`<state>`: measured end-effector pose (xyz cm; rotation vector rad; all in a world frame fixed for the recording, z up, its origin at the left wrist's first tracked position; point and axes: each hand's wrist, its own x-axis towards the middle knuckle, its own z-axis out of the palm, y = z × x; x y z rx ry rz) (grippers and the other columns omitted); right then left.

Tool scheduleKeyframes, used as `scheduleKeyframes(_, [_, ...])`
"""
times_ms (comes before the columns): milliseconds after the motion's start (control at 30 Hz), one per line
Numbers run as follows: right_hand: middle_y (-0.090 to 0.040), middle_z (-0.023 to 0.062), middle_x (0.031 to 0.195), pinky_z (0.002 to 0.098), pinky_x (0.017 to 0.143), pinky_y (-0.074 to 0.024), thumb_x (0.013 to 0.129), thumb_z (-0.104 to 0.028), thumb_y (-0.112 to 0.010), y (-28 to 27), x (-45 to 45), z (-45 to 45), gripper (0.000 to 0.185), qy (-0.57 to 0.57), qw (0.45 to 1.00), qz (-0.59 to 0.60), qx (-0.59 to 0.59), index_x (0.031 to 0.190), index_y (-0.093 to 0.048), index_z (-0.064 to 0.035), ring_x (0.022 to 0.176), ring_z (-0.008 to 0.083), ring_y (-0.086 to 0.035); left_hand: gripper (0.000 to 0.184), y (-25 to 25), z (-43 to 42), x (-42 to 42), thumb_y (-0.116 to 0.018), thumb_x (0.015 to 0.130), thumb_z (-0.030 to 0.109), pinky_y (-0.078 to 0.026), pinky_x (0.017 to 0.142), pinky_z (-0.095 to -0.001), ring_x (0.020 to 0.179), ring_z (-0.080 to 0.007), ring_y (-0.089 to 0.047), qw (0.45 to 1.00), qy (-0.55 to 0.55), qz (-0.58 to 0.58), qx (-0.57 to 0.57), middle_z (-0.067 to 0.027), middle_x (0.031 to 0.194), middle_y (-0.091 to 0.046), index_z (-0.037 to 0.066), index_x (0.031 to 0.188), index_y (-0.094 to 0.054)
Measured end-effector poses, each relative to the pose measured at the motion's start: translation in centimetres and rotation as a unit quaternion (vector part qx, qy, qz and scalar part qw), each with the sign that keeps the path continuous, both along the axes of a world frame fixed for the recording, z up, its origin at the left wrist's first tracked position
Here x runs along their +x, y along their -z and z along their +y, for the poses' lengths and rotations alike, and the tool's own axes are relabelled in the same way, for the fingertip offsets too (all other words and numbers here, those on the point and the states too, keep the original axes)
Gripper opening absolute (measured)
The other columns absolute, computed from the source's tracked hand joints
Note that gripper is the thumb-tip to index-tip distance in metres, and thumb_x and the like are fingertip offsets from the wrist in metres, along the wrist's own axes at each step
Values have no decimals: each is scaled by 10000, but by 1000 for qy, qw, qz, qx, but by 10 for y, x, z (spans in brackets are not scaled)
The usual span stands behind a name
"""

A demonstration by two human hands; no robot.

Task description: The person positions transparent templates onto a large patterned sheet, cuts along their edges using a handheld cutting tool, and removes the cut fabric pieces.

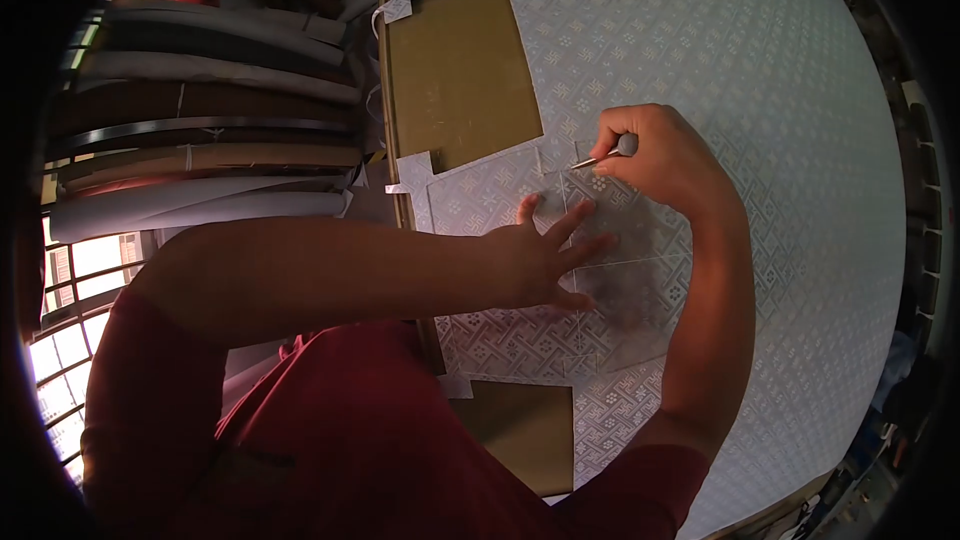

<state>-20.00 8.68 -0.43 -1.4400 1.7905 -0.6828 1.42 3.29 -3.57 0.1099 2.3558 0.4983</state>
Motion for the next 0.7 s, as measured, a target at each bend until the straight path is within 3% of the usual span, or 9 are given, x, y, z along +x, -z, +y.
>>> scheduleKeyframes(67, [-730,64,820,324,711,-490,794,-105,-809,8,-5,-4,182,-2,999,-43,13,847,-686,19,767,115,-610,918,4,1,0,-369,995,770,-127,1230,-728,1206,-507,-656,998,-48,-14,32,-223,1742,-2,299,1693,-2])
scheduleKeyframes(233, [-730,44,839,305,734,-505,792,-55,-818,39,-4,-12,151,-10,983,-182,-9,850,-695,11,787,107,-617,937,5,3,-1,-371,969,807,-106,1249,-698,1167,-498,-678,995,-83,-33,43,-224,1742,12,328,1691,-14])
scheduleKeyframes(300, [-721,43,840,282,739,-515,797,-32,-822,39,0,-11,152,20,970,-239,47,877,-700,9,782,96,-614,935,5,3,0,-372,966,809,-97,1254,-691,1165,-498,-679,995,-84,-31,43,-220,1743,12,335,1691,-20])
scheduleKeyframes(433, [-722,40,845,277,724,-516,814,-43,-820,38,12,2,151,32,984,-177,-5,896,-703,8,780,84,-613,939,9,3,1,-381,966,800,-93,1245,-708,1209,-497,-658,996,-80,-5,44,-227,1741,-4,320,1692,-31])
scheduleKeyframes(500, [-729,40,860,281,697,-511,845,-68,-803,35,28,18,134,121,980,-128,-89,913,-709,-2,780,78,-615,944,28,6,7,-387,964,798,-89,1238,-720,1227,-496,-649,995,-84,9,50,-234,1739,-17,309,1694,-44])
scheduleKeyframes(567, [-731,42,860,293,705,-516,857,-88,-794,45,47,31,135,176,971,-133,-93,928,-712,-8,784,87,-623,943,62,16,14,-416,960,781,-62,1201,-772,1260,-454,-642,983,-78,163,42,-214,1741,-73,273,1696,-118])
scheduleKeyframes(600, [-733,43,860,305,713,-521,869,-108,-785,50,56,36,139,234,957,-141,-98,943,-715,-14,788,95,-630,943,52,15,12,-416,960,781,-62,1201,-772,1260,-454,-642,982,-79,167,44,-214,1741,-73,273,1696,-118])
scheduleKeyframes(667, [-739,58,862,321,723,-529,875,-124,-778,54,79,39,146,280,945,-130,-107,953,-715,-19,787,120,-651,911,23,8,3,-438,967,754,-29,1146,-827,1458,-374,-480,996,-72,40,37,-160,1737,-181,243,1686,-209])
scheduleKeyframes(700, [-744,74,864,338,733,-538,880,-140,-771,52,90,39,153,327,930,-123,-117,963,-715,-24,786,146,-672,911,24,8,0,-438,967,754,-29,1146,-827,1458,-374,-480,996,-73,44,39,-160,1737,-181,243,1686,-209])
